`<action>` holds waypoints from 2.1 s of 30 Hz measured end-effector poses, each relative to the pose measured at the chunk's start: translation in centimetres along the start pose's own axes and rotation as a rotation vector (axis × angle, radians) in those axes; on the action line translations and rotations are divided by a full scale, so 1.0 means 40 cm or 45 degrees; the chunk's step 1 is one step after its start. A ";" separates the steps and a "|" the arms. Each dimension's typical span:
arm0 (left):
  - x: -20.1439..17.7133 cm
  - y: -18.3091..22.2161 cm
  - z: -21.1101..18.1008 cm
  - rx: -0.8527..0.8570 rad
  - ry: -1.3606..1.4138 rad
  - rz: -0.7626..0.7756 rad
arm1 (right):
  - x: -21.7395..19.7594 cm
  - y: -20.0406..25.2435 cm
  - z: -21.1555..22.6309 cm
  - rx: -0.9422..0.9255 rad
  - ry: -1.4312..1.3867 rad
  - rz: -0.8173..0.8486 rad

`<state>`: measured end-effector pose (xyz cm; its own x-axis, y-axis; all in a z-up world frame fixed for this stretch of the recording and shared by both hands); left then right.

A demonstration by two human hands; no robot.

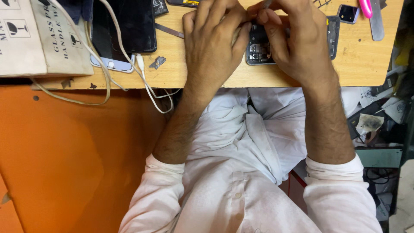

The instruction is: The person disassembles a smartphone, removes the back cover, and uses a screwdriver and tweezers to adjust internal components. They repeatedly open and close the device, manipulate connectors and screws, and handle the battery and motherboard area.

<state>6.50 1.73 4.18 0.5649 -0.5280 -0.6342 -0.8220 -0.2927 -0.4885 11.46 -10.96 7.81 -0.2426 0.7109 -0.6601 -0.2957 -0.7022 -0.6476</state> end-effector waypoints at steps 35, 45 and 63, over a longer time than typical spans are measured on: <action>0.014 0.006 0.002 -0.026 -0.049 -0.005 | 0.000 -0.023 -0.018 0.047 -0.063 0.016; 0.013 0.011 -0.001 -0.029 -0.067 0.024 | -0.010 0.001 -0.041 0.109 -0.132 0.013; -0.008 -0.011 -0.034 -0.104 -0.077 0.066 | -0.022 0.004 -0.043 0.129 -0.075 -0.048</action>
<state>6.61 0.95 5.41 0.5229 -0.4955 -0.6936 -0.8519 -0.3315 -0.4054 13.23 -11.74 7.62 -0.2824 0.7396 -0.6109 -0.3966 -0.6699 -0.6276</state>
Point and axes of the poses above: each hand's wrist, its own y-axis away from the middle knuckle, its own x-axis out of the palm, z = x × y, the point moved 8 cm from there along -y, towards the middle knuckle, and after that the axes turned 7 degrees about -x, right-handed, at the moved point
